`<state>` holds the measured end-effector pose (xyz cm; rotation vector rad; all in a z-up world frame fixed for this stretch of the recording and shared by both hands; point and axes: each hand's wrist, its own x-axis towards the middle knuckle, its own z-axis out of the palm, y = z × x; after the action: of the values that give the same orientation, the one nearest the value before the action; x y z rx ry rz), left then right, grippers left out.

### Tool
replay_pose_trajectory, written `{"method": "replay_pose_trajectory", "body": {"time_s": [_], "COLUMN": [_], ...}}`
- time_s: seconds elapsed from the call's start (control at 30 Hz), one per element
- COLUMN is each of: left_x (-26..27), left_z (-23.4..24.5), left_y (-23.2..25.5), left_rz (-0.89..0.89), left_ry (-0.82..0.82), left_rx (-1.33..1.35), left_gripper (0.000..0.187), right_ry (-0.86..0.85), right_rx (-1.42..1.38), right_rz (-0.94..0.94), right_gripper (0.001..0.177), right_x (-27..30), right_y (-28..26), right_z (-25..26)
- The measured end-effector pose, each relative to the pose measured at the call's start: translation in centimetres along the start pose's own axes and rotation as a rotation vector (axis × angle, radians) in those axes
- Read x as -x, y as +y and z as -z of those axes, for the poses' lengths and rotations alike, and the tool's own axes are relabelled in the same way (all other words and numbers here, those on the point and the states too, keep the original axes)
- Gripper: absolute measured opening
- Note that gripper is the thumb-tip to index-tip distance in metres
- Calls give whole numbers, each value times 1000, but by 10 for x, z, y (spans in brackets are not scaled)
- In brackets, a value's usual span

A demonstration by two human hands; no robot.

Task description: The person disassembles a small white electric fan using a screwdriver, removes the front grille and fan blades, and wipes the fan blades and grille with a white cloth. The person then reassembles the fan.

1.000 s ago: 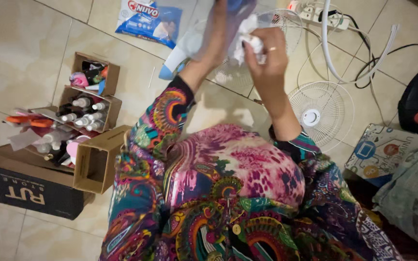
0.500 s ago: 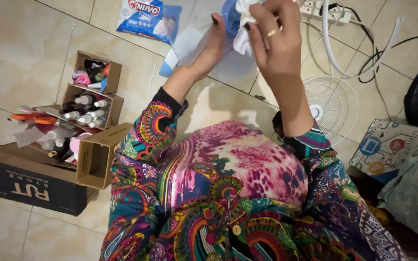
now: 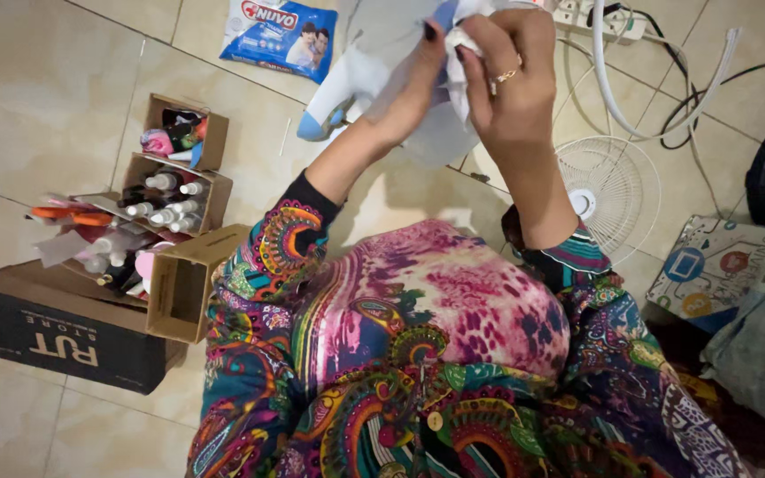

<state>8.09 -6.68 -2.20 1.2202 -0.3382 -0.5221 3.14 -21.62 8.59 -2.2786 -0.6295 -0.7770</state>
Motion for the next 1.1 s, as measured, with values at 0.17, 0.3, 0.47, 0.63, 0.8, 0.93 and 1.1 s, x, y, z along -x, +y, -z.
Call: {"method": "replay_pose_trajectory", "body": {"time_s": [0.17, 0.3, 0.47, 0.63, 0.8, 0.93, 1.1], "left_x": [8, 0, 26, 32, 39, 39, 43], "left_z": [-11, -6, 24, 23, 25, 25, 54], "left_y": [10, 20, 63, 78, 84, 80, 54], "left_rz": [-201, -191, 220, 258, 247, 318, 502], "left_ry": [65, 31, -323, -574, -646, -709, -668], "left_rx": [-400, -537, 417, 526, 436, 326, 575], "left_gripper": [74, 78, 82, 57, 49, 51, 76], "right_ry": [2, -75, 277, 365, 313, -95, -37], "right_rx": [122, -555, -1071, -885, -555, -616, -955], "right_rz": [-134, -630, -750, -609, -604, -547, -697], "right_gripper": [33, 17, 28, 24, 29, 29, 21], "right_x": [19, 28, 46, 49, 31, 28, 42], "right_y": [13, 47, 87, 96, 80, 73, 77], "right_z": [-19, -23, 26, 67, 71, 73, 63]}}
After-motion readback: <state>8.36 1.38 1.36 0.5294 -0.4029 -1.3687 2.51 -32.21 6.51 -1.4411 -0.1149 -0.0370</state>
